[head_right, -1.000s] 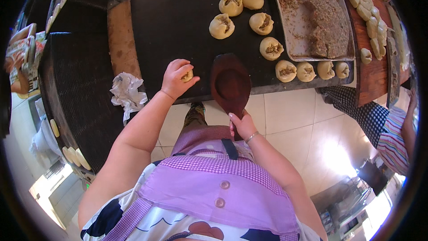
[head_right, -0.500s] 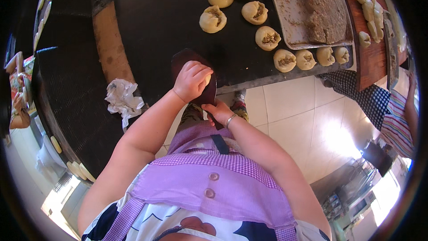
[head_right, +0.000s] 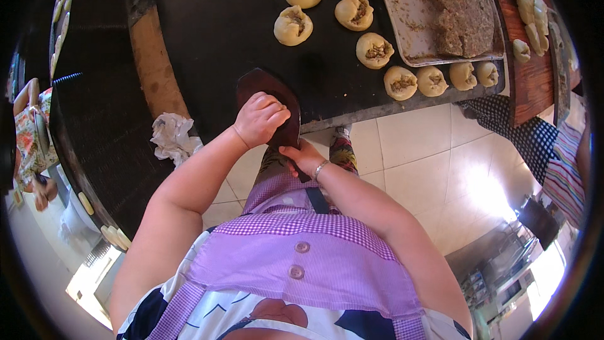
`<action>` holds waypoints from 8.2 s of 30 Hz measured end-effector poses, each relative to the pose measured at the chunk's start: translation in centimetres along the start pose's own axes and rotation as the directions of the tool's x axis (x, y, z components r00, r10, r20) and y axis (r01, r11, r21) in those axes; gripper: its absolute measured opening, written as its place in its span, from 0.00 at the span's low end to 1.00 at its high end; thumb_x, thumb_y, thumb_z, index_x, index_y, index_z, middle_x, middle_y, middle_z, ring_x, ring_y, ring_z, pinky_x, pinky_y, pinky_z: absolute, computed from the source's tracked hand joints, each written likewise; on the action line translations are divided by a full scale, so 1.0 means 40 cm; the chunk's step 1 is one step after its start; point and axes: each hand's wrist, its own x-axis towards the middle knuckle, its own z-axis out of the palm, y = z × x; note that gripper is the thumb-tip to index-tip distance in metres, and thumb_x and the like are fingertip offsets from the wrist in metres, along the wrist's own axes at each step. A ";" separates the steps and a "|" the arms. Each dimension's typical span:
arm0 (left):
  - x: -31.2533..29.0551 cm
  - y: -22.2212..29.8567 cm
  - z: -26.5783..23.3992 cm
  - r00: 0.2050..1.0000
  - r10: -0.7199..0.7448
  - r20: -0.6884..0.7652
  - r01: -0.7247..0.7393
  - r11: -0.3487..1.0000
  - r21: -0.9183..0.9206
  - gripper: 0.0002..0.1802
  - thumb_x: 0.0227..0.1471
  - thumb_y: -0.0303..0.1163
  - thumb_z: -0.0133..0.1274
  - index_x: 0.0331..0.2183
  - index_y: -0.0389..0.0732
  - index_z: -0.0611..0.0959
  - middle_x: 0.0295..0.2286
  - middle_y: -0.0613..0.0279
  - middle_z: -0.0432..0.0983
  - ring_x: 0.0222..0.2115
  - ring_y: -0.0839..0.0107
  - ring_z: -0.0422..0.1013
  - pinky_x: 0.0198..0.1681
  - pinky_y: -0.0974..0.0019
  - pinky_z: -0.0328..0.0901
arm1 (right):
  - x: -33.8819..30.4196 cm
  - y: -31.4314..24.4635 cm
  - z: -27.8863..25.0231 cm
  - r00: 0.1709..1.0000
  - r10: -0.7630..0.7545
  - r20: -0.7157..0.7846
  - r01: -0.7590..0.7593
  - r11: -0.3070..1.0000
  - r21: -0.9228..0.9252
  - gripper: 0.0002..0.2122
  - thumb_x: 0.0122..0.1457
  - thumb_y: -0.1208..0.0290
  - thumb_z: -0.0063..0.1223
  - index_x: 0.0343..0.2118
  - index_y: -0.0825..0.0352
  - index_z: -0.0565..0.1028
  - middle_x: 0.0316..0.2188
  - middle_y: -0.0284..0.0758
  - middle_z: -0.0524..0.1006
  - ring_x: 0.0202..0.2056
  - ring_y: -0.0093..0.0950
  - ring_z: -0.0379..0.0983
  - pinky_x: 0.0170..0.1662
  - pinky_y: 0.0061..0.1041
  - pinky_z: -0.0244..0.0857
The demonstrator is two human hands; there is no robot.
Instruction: The person prepares pastries by pressing filled dough into a wooden mold, flattening it by hand, and tapping the mold against a table to release the shaped cakes onto a tray. They also move trays of finished items to a cooling rack.
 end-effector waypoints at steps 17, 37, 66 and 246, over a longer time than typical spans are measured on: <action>0.091 0.076 0.042 0.899 -0.423 0.112 0.371 0.872 0.319 0.38 0.52 0.53 0.51 0.59 0.42 0.68 0.60 0.59 0.60 0.62 0.59 0.53 0.64 0.47 0.44 | 0.003 -0.001 -0.010 0.998 -0.031 0.053 0.035 0.996 -0.077 0.15 0.59 0.62 0.57 0.36 0.70 0.69 0.16 0.35 0.71 0.15 0.28 0.68 0.20 0.28 0.64; 0.128 0.063 0.049 0.851 -0.499 0.163 0.441 0.848 0.294 0.40 0.56 0.53 0.47 0.64 0.48 0.58 0.66 0.62 0.47 0.66 0.57 0.43 0.65 0.41 0.38 | 0.001 -0.015 -0.015 0.997 0.072 -0.001 -0.072 0.995 -0.067 0.14 0.59 0.64 0.57 0.34 0.71 0.69 0.13 0.34 0.68 0.10 0.25 0.62 0.14 0.27 0.57; -0.018 0.093 -0.014 0.841 -0.506 0.191 0.513 0.858 0.012 0.42 0.59 0.54 0.42 0.65 0.37 0.53 0.66 0.52 0.42 0.67 0.60 0.41 0.68 0.53 0.36 | -0.044 -0.010 0.028 0.995 -0.041 -0.088 0.016 0.962 -0.273 0.16 0.60 0.59 0.58 0.34 0.67 0.67 0.14 0.33 0.68 0.12 0.24 0.64 0.16 0.26 0.59; 0.131 0.027 0.050 0.815 -0.565 0.127 0.482 0.783 0.393 0.38 0.59 0.52 0.41 0.64 0.43 0.57 0.66 0.63 0.45 0.67 0.59 0.41 0.66 0.44 0.36 | -0.018 0.043 -0.064 0.989 -0.134 -0.069 0.121 0.979 -0.165 0.22 0.63 0.53 0.52 0.41 0.72 0.65 0.14 0.34 0.70 0.12 0.25 0.65 0.16 0.26 0.60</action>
